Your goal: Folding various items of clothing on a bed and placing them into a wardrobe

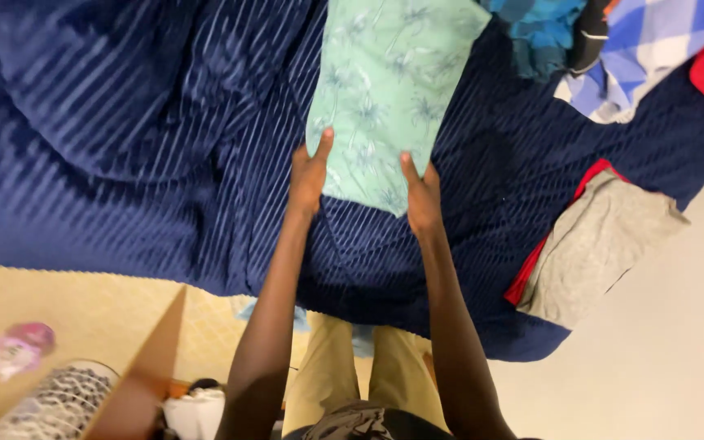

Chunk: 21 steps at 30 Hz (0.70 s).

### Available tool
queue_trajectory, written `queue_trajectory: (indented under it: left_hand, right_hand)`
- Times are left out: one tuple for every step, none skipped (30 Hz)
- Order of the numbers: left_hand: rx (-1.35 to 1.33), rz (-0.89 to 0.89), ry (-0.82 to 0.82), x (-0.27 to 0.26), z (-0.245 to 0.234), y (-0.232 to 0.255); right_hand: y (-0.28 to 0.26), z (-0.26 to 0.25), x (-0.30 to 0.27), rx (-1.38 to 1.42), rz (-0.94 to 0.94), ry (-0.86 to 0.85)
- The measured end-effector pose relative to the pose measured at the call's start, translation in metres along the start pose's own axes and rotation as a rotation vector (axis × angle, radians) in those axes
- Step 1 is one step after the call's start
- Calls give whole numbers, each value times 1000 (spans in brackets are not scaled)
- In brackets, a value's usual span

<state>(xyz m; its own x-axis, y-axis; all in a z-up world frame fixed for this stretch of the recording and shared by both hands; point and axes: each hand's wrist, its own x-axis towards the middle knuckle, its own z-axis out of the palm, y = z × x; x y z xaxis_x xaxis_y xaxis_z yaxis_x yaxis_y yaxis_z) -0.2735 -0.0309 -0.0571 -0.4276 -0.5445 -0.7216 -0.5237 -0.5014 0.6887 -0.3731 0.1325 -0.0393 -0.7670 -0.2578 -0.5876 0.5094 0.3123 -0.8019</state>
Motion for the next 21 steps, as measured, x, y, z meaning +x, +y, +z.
queue_trajectory:
  left_hand:
    - [-102,-26,19,-20,4,20]
    - [-203,-53,38,-41,9,39]
    - [-188,-41,23,-56,11,45]
    - [-230,-69,33,-71,13,51]
    - [-272,-103,41,-90,17,56]
    - [-256,-95,26,-111,20,68]
    - [-259,-110,22,-133,24,80]
    - [-261,-126,18,-156,29,92]
    - [-252,-110,-5,-176,29,107]
    - [-220,-120,6,-196,30,121]
    - [-189,-134,22,-219,30,134]
    - [-181,-121,4,-234,40,135]
    - [-206,-143,15,-251,49,134]
    - [-230,-165,27,-267,59,132]
    - [-208,-168,-4,-284,76,140]
    - [-242,-175,5,-302,94,148]
    - [-283,-176,20,-320,113,155]
    - [-268,-173,-5,-332,130,152]
    - [-261,-158,-33,-343,148,150]
    - [-254,-143,-62,-353,165,148]
    - [-267,-113,-79,-359,185,149]
  right_hand:
    - [5,-8,-7,81,8,3]
    - [10,-16,-15,162,14,6]
    - [-5,-21,-27,180,5,20]
    - [-20,-27,-40,191,17,55]
    - [-36,-35,-56,201,33,92]
    - [-57,-42,-72,217,27,107]
    - [-79,-50,-89,193,62,119]
    - [-100,-59,-106,171,98,131]
    - [-120,-71,-121,185,80,149]
    - [-139,-84,-136,195,120,153]
    - [-157,-97,-153,203,163,154]
    - [-168,-110,-165,215,149,168]
    - [-177,-124,-180,257,192,190]
    - [-185,-138,-195,300,235,210]
    - [-186,-155,-206,318,232,244]
    - [-186,-172,-218,350,235,271]
    - [-187,-191,-227,380,231,288]
    - [-183,-215,-233,395,223,312]
    - [-180,-240,-235,395,202,300]
    - [-177,-263,-237,395,180,288]
    - [-163,-290,-230,399,143,286]
